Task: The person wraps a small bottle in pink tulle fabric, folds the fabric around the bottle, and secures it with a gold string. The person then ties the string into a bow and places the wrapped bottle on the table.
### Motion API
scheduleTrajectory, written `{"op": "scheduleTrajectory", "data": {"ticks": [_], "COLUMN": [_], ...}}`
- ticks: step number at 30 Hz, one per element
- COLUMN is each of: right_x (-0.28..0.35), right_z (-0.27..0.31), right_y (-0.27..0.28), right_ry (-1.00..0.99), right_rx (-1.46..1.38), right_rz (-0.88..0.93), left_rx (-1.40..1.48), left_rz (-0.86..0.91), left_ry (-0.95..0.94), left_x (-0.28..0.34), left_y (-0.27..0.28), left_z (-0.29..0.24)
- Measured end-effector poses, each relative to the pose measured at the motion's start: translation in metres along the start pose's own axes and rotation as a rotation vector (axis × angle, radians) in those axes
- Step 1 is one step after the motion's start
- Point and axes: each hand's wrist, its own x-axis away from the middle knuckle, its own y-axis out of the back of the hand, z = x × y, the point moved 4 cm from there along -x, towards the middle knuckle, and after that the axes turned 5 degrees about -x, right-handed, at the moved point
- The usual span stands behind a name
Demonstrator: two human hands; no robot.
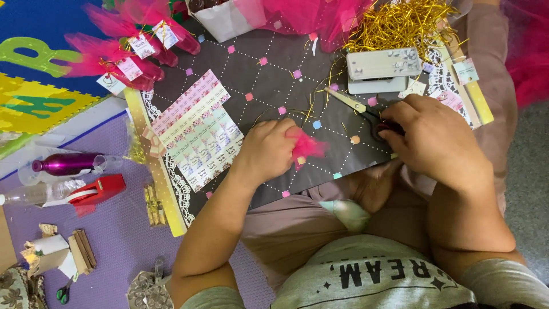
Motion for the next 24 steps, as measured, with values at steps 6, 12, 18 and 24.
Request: {"op": "scheduleTrajectory", "data": {"ticks": [6, 12, 18, 24], "right_x": [0.0, 0.007, 0.006, -0.005], "right_z": [-0.007, -0.032, -0.005, 0.024], "right_y": [0.008, 0.018, 0.034, 0.018], "right_ry": [-0.023, -0.101, 0.039, 0.182], "right_rx": [-0.021, -0.195, -0.183, -0.267], "right_rz": [-0.04, -0.233, -0.545, -0.267], "left_rx": [-0.041, -0.082, 0.451, 1.118], "left_rz": [0.046, 0.097, -0.033, -0.315], "left_ry": [0.058, 0.037, 0.323, 0.512], "left_x": [0.0, 0.004, 0.0, 0.02], "left_y": [-0.003, -0.006, 0.025, 0.007], "left_z": [-0.002, 0.007, 0.025, 0.061]}}
